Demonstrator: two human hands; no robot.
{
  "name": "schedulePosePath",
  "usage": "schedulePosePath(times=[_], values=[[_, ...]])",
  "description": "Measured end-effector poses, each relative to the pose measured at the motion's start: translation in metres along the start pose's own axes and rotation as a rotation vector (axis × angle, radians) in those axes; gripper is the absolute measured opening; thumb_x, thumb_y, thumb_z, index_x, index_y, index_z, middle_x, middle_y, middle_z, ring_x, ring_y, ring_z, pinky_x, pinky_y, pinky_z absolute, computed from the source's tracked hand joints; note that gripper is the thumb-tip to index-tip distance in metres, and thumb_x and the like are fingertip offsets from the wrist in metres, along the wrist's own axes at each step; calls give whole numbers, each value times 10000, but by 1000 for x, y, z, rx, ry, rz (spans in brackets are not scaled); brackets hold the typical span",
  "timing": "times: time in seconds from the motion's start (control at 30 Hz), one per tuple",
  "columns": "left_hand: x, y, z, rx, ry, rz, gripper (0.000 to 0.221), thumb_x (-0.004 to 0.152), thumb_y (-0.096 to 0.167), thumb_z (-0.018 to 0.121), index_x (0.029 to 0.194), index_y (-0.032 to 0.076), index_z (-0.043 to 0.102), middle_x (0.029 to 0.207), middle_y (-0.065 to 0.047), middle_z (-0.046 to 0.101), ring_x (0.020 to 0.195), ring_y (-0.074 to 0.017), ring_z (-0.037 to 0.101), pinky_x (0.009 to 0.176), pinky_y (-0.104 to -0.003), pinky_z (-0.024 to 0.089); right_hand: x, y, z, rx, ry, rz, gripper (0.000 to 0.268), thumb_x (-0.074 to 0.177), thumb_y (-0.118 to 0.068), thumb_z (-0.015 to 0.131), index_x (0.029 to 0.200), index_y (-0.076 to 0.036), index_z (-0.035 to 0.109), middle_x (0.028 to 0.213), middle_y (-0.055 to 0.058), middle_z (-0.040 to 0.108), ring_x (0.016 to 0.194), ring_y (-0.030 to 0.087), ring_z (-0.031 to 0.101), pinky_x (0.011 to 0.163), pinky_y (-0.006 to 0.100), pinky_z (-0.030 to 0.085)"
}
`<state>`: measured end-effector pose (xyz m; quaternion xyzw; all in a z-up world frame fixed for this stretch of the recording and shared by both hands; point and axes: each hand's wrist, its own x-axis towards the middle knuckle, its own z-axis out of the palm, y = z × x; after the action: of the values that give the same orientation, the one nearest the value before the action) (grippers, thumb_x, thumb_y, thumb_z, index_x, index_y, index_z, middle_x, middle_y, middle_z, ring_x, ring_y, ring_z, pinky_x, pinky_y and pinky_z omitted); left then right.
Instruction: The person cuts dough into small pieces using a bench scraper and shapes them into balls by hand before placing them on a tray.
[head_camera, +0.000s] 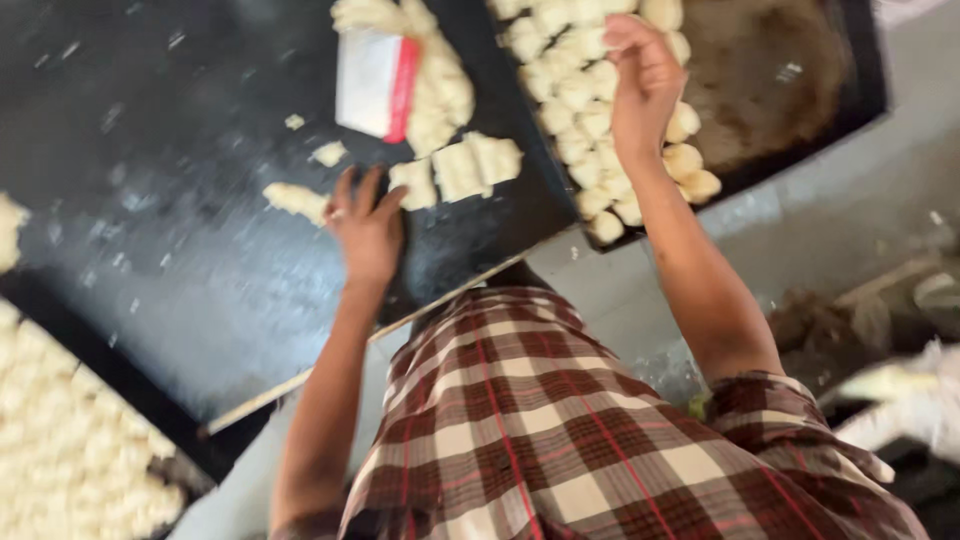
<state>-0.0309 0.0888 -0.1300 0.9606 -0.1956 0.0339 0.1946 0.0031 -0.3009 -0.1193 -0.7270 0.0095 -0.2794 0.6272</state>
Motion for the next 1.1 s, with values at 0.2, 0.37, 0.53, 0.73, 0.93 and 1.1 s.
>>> schedulePosePath(times=[0.2,0.37,0.53,0.73,0.93,1.1], values=[[4,5,48,-1546,422,-457,177,1101,106,520,1248,66,610,1285,-79,638,1184,-212,610,1073,-394,500,-6,-63,171,141,-527,56,204,1125,-12,525,1245,13,687,1207,101,726,1085,164,732,954,302,593],[-42,-69,-6,-1759,662,-818,387,1042,53,515,1428,79,513,1116,-85,548,970,-177,517,922,-384,514,-52,-58,293,-6,-921,3,223,1020,-40,547,1179,-7,700,1301,124,737,1195,239,716,1020,342,570],[-85,-126,-58,-2030,559,-900,443,990,208,414,1372,22,538,1242,-93,667,1093,-248,658,958,-376,544,-114,-39,336,-420,-952,-542,397,958,-98,622,1332,32,634,1379,248,627,1316,382,534,1070,444,417],[-92,-131,-79,-1737,269,-569,271,1089,71,592,1293,-104,627,1419,-95,629,1247,-233,628,1098,-375,499,-103,-72,308,-312,-922,230,424,993,-166,702,1406,-114,624,1155,131,712,1082,264,699,969,357,551],[-67,-116,-117,-1451,56,-481,950,821,-94,729,1532,241,195,1349,-35,522,1077,-172,628,932,-326,567,-104,-137,297,21,-768,-13,425,965,-123,762,1362,-64,622,1326,154,613,1155,197,649,864,301,567],[-49,-114,-141,-1858,-198,-440,559,889,-95,711,1394,56,526,1239,-79,691,1153,-167,668,1007,-303,563,-102,-171,294,-171,-792,127,306,912,-112,795,1214,-79,758,1098,66,718,989,177,706,833,297,571]])
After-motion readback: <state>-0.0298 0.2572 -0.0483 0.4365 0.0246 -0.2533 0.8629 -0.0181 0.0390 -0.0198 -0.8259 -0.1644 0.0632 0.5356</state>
